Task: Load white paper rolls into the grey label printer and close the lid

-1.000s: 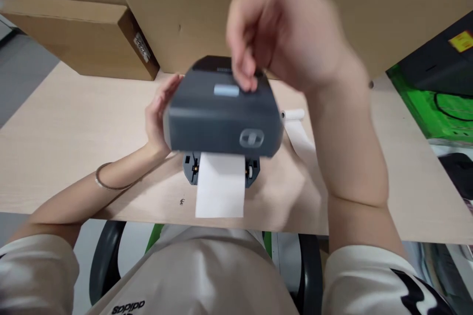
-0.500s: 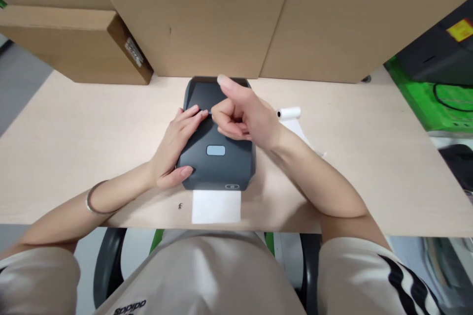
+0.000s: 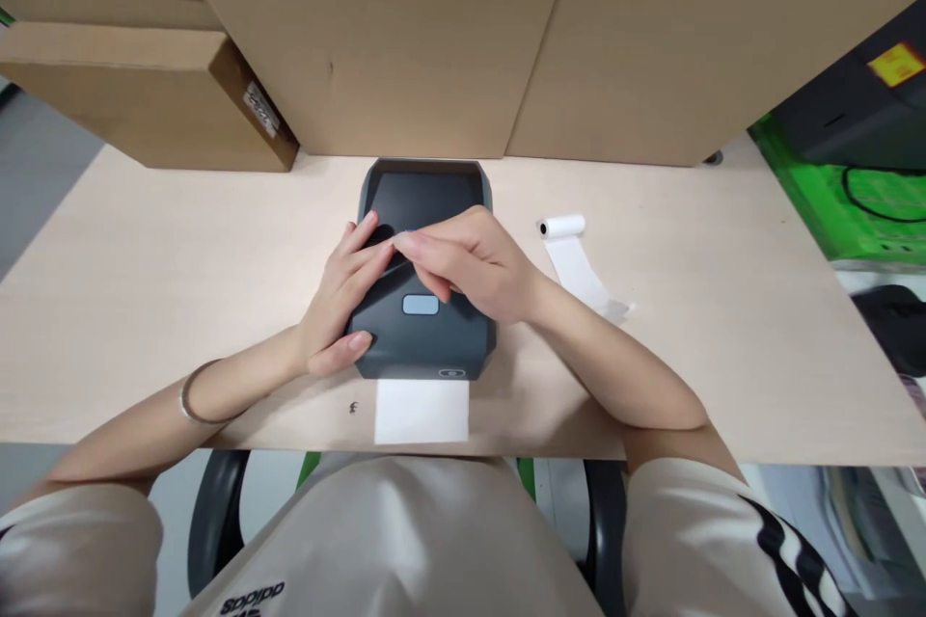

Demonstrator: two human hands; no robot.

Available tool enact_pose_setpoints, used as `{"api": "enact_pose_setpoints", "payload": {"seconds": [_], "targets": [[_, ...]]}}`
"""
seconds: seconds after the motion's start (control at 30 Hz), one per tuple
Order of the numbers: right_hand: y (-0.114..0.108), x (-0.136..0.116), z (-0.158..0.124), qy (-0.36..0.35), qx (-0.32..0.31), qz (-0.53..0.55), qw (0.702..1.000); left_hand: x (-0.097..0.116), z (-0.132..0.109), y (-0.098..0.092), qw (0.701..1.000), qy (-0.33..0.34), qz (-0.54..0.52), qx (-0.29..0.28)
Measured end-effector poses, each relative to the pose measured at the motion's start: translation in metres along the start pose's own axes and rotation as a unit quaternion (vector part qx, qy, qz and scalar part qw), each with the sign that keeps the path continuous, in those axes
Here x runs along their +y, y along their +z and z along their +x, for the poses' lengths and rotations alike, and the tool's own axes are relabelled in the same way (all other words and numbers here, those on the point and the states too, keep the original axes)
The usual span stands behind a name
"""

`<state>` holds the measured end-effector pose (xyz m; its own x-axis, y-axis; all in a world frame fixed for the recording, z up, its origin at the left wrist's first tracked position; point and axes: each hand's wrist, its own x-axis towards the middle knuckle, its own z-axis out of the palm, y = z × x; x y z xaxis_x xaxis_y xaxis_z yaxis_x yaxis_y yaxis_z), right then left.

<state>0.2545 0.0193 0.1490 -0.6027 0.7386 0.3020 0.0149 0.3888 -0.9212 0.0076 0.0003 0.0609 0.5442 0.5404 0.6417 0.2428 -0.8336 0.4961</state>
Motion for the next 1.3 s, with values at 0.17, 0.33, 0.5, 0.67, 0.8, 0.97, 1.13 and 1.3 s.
{"api": "enact_pose_setpoints", "payload": {"seconds": [0.17, 0.33, 0.5, 0.67, 0.8, 0.97, 1.13, 1.3], "targets": [[-0.009, -0.009, -0.026, -0.091, 0.015, -0.270, 0.958, -0.005, 0.002, -0.004, 0.987, 0.143, 0.053, 0.043], [-0.004, -0.004, -0.062, -0.170, 0.001, -0.464, 0.869, 0.001, 0.005, 0.000, 0.978, 0.187, 0.076, 0.055], [0.005, -0.002, -0.071, -0.117, -0.015, -0.485, 0.866, 0.006, 0.001, 0.005, 0.972, 0.207, 0.094, 0.061], [-0.002, -0.008, -0.073, -0.101, -0.047, -0.469, 0.876, 0.007, -0.003, 0.006, 0.977, 0.192, 0.080, 0.050], [-0.015, -0.001, -0.084, -0.093, -0.057, -0.482, 0.869, 0.002, -0.002, 0.005, 0.967, 0.217, 0.111, 0.066], [-0.021, 0.008, -0.086, -0.148, -0.097, -0.495, 0.851, -0.014, -0.009, 0.009, 0.950, 0.224, 0.133, 0.169], [-0.018, 0.010, -0.088, -0.199, -0.099, -0.538, 0.813, -0.033, -0.034, 0.015, 0.969, 0.151, 0.134, 0.144], [-0.018, 0.021, -0.095, -0.135, -0.043, -0.490, 0.860, -0.048, -0.044, 0.022, 0.981, -0.042, -0.006, 0.192]]}}
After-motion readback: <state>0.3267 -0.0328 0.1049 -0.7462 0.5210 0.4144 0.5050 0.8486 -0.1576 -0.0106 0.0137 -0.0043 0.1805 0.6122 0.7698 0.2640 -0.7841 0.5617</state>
